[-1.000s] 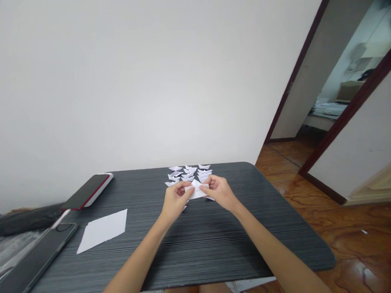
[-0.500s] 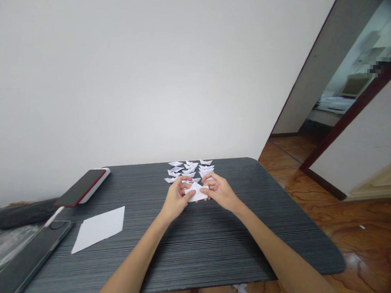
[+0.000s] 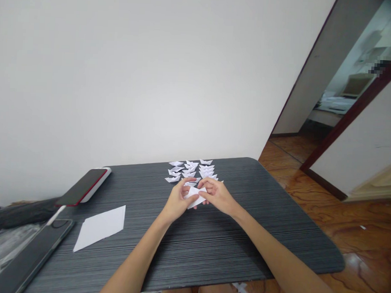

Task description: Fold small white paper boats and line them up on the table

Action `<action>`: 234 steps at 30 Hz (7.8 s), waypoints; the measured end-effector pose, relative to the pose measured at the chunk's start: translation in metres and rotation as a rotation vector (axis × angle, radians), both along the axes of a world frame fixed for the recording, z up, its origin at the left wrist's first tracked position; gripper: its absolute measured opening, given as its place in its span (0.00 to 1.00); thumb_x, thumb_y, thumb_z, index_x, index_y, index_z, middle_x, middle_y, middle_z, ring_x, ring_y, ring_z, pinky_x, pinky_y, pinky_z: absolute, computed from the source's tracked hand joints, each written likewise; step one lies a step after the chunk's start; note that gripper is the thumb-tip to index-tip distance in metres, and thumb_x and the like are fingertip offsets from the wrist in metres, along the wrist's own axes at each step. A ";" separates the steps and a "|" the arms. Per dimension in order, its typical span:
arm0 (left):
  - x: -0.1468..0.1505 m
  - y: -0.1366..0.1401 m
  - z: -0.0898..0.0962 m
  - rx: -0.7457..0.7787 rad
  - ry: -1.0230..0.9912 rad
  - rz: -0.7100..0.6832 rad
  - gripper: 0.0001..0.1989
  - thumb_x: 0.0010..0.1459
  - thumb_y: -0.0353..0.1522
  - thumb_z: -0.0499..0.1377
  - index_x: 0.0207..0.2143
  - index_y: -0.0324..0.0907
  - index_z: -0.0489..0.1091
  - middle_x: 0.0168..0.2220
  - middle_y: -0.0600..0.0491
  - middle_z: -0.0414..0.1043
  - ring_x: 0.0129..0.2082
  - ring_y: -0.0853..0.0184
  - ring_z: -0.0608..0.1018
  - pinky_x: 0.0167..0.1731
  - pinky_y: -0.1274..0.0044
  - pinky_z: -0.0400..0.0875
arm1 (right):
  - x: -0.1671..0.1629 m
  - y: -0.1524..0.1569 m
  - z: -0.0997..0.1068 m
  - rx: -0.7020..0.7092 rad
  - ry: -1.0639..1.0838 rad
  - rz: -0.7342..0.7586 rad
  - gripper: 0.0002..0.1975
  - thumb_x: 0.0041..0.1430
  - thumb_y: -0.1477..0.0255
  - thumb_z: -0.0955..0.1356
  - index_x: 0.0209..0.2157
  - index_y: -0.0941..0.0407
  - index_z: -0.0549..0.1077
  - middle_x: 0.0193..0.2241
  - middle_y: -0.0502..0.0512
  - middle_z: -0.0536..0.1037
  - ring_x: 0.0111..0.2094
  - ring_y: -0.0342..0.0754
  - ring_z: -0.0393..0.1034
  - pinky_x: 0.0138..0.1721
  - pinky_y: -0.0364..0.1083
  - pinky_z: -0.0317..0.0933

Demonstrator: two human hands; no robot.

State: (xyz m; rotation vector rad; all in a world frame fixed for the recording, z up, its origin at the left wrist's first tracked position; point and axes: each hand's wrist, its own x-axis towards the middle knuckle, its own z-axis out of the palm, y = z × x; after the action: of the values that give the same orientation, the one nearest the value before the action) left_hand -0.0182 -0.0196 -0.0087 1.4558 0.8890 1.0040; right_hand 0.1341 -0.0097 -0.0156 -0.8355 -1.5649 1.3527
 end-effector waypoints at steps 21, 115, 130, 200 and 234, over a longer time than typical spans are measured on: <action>-0.022 -0.003 0.007 0.743 0.474 0.152 0.11 0.54 0.29 0.50 0.36 0.41 0.70 0.39 0.47 0.70 0.40 0.65 0.71 0.42 0.72 0.63 | 0.015 -0.002 0.007 -0.279 0.195 0.070 0.12 0.46 0.67 0.67 0.29 0.62 0.70 0.20 0.53 0.73 0.18 0.38 0.65 0.19 0.38 0.56; -0.014 -0.007 0.006 0.037 0.246 -0.050 0.20 0.54 0.37 0.49 0.46 0.33 0.62 0.20 0.51 0.70 0.15 0.72 0.71 0.10 0.85 0.55 | 0.016 -0.003 0.002 -0.132 -0.026 0.020 0.15 0.48 0.63 0.64 0.25 0.64 0.66 0.15 0.53 0.73 0.11 0.39 0.65 0.11 0.36 0.51; -0.011 -0.010 0.011 0.088 0.074 -0.024 0.15 0.49 0.33 0.56 0.39 0.33 0.67 0.19 0.53 0.68 0.18 0.73 0.71 0.21 0.79 0.66 | 0.018 -0.008 0.012 -0.165 0.210 0.214 0.16 0.54 0.62 0.61 0.35 0.62 0.65 0.20 0.55 0.74 0.22 0.45 0.71 0.21 0.40 0.61; -0.007 -0.009 0.009 -0.055 -0.073 0.174 0.13 0.46 0.34 0.59 0.29 0.31 0.68 0.19 0.47 0.73 0.20 0.65 0.76 0.21 0.78 0.70 | 0.013 -0.009 0.016 -0.045 0.192 -0.174 0.09 0.39 0.71 0.71 0.25 0.59 0.71 0.21 0.50 0.75 0.22 0.43 0.71 0.27 0.43 0.67; -0.007 -0.013 0.006 0.163 -0.048 0.202 0.09 0.50 0.34 0.56 0.31 0.36 0.66 0.22 0.50 0.74 0.22 0.67 0.76 0.27 0.76 0.71 | 0.025 -0.008 0.014 -0.013 0.041 0.034 0.08 0.43 0.71 0.68 0.27 0.60 0.73 0.24 0.54 0.77 0.28 0.46 0.72 0.34 0.45 0.65</action>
State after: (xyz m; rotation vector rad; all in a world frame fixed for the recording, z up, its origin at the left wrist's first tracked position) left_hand -0.0249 -0.0327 -0.0028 1.4916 0.9510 1.2824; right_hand 0.1591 -0.0173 -0.0015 -0.7879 -1.5466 1.3973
